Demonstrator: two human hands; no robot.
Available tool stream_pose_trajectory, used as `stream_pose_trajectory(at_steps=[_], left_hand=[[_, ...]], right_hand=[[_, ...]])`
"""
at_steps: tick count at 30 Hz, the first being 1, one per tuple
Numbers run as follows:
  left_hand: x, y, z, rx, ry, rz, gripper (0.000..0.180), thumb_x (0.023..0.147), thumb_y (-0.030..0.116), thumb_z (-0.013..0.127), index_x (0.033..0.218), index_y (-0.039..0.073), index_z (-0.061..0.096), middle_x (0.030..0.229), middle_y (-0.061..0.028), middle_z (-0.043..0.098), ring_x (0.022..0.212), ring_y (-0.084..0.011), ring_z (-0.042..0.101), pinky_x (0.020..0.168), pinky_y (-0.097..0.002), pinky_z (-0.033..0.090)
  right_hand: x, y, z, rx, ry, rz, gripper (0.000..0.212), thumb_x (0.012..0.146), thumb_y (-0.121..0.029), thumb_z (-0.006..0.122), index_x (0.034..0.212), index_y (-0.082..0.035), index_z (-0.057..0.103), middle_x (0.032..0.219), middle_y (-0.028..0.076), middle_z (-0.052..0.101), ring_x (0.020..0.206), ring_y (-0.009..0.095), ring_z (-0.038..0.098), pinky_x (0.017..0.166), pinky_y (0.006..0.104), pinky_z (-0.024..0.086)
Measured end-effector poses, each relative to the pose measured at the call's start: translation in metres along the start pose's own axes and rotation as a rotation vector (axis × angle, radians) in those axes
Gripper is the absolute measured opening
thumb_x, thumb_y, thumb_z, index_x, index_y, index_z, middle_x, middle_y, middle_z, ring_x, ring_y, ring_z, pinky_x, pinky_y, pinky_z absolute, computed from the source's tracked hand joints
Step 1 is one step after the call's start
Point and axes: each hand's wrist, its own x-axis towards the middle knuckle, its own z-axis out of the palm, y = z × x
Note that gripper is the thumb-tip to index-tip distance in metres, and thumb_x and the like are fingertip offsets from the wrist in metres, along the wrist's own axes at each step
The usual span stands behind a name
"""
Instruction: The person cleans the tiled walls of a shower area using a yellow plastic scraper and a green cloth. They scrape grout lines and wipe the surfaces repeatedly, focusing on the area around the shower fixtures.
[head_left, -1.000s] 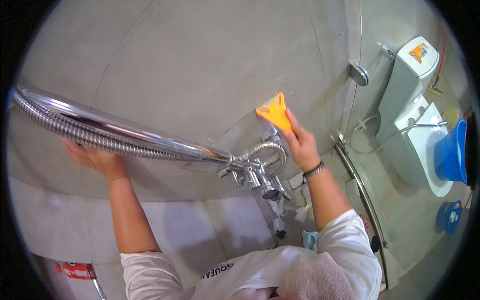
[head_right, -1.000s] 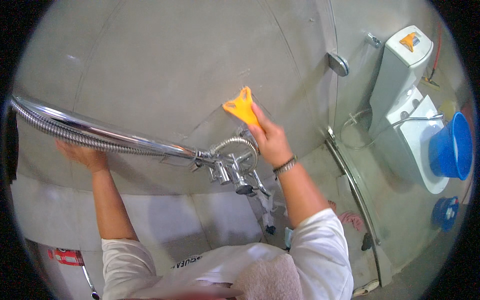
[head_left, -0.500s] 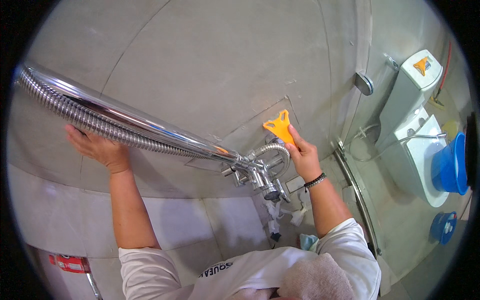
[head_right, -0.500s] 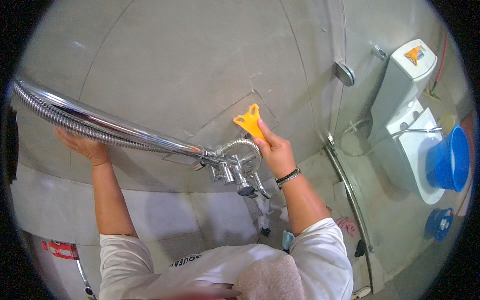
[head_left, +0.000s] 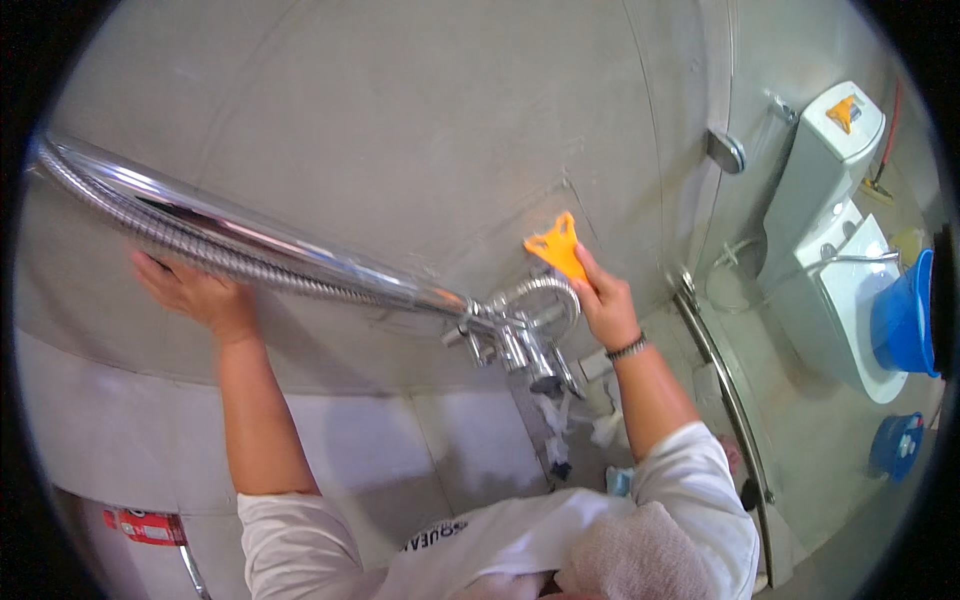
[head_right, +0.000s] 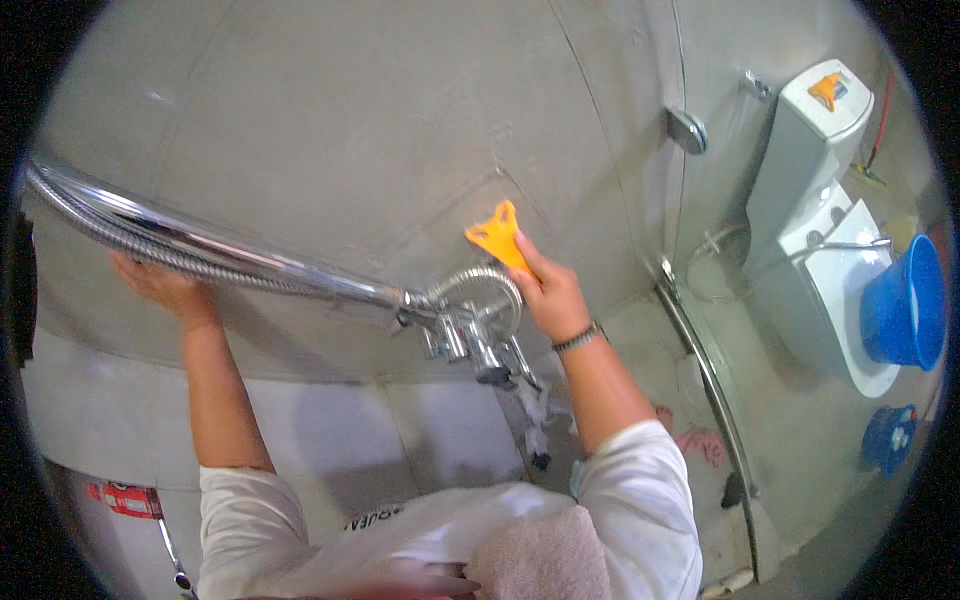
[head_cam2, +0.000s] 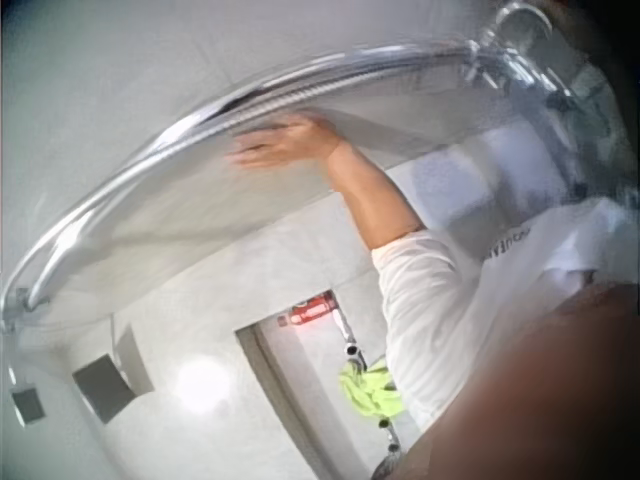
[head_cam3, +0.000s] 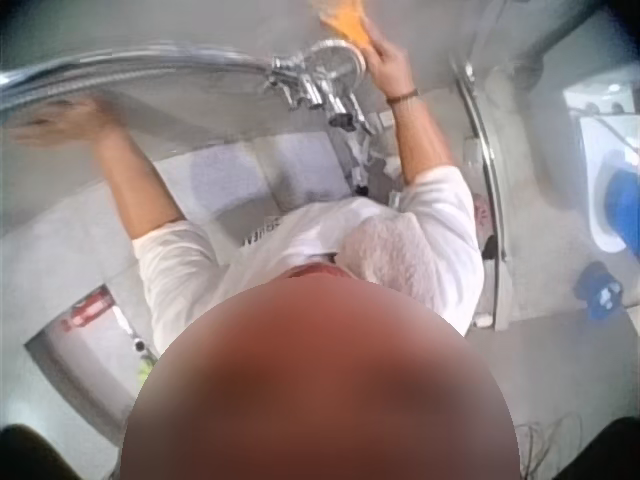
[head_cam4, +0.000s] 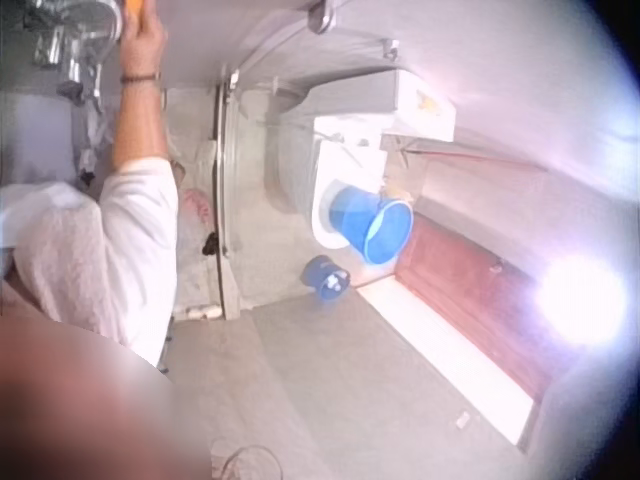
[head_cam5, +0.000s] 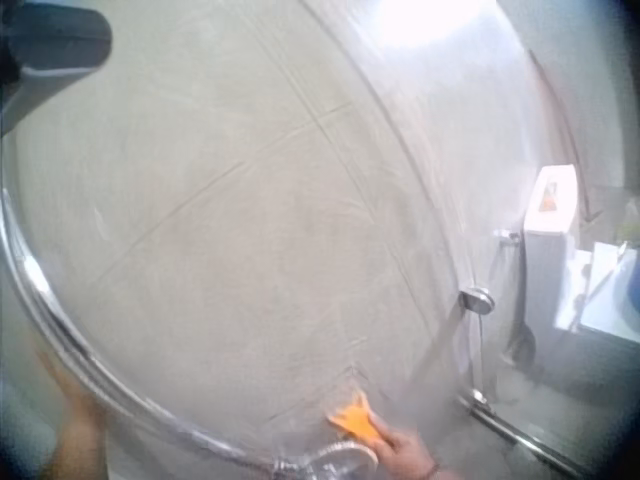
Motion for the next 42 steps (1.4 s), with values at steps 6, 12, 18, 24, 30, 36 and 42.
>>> stream_pose_trajectory(at_steps=[6, 12, 18, 24, 30, 36, 42], left_hand=[[-0.003, 0.002, 0.000, 0.027, -0.004, -0.047, 0.067, 0.082, 0.047, 0.041, 0.133, 0.010, 0.019, 0.134, -0.0222, 0.018, 0.121, -0.0415, 0.020, 0.099, -0.0501, 0.016], [-0.003, 0.012, -0.006, 0.011, -0.062, -0.109, 0.065, 0.083, 0.046, 0.039, 0.133, 0.010, 0.020, 0.135, -0.0217, 0.017, 0.122, -0.0418, 0.018, 0.098, -0.0506, 0.015], [-0.002, 0.005, -0.002, 0.032, 0.004, -0.035, 0.062, 0.084, 0.043, 0.035, 0.133, 0.008, 0.020, 0.136, -0.0201, 0.015, 0.122, -0.0417, 0.018, 0.098, -0.0502, 0.015], [0.001, 0.016, -0.005, 0.023, -0.045, -0.113, 0.060, 0.084, 0.043, 0.028, 0.134, 0.009, 0.020, 0.136, -0.0197, 0.015, 0.122, -0.0416, 0.017, 0.098, -0.0502, 0.014], [0.001, 0.013, -0.001, 0.041, -0.029, -0.122, 0.059, 0.085, 0.044, 0.025, 0.134, 0.010, 0.021, 0.136, -0.0198, 0.016, 0.121, -0.0423, 0.018, 0.098, -0.0514, 0.015], [-0.001, 0.009, -0.002, 0.048, 0.014, -0.056, 0.060, 0.083, 0.043, 0.031, 0.133, 0.009, 0.023, 0.135, -0.0206, 0.017, 0.121, -0.0428, 0.019, 0.097, -0.0520, 0.017], [-0.003, 0.008, 0.004, 0.030, 0.001, -0.123, 0.061, 0.081, 0.044, 0.038, 0.131, 0.012, 0.027, 0.133, -0.0211, 0.020, 0.118, -0.0426, 0.022, 0.094, -0.0527, 0.020]], right_hand=[[-0.003, -0.007, -0.002, 0.019, -0.077, 0.113, 0.046, 0.075, -0.012, 0.061, 0.119, -0.011, 0.047, 0.087, 0.016, 0.061, 0.074, 0.022, 0.061, 0.068, 0.0248, 0.045], [0.017, -0.019, 0.005, 0.028, -0.034, -0.076, 0.045, 0.075, -0.011, 0.060, 0.118, -0.010, 0.048, 0.082, 0.016, 0.060, 0.067, 0.021, 0.059, 0.065, 0.0252, 0.045], [0.013, -0.013, -0.010, -0.005, 0.032, -0.084, 0.048, 0.075, -0.006, 0.060, 0.121, -0.009, 0.045, 0.086, 0.014, 0.061, 0.069, 0.014, 0.057, 0.067, 0.0250, 0.046], [0.011, -0.020, -0.014, 0.003, -0.054, 0.047, 0.045, 0.076, -0.006, 0.059, 0.120, -0.008, 0.046, 0.100, 0.015, 0.060, 0.086, 0.013, 0.059, 0.075, 0.0244, 0.045], [-0.008, -0.004, 0.002, 0.016, 0.009, 0.057, 0.046, 0.077, -0.009, 0.060, 0.120, -0.008, 0.045, 0.104, 0.016, 0.058, 0.083, 0.012, 0.059, 0.074, 0.0240, 0.044], [-0.012, -0.016, -0.004, 0.010, -0.056, 0.184, 0.047, 0.077, -0.011, 0.060, 0.121, -0.008, 0.044, 0.098, 0.015, 0.060, 0.082, 0.011, 0.057, 0.072, 0.0237, 0.044], [0.001, -0.020, 0.000, 0.155, 0.022, 0.150, 0.046, 0.077, -0.015, 0.060, 0.121, -0.015, 0.046, 0.086, 0.013, 0.062, 0.072, 0.015, 0.060, 0.067, 0.0254, 0.046]])
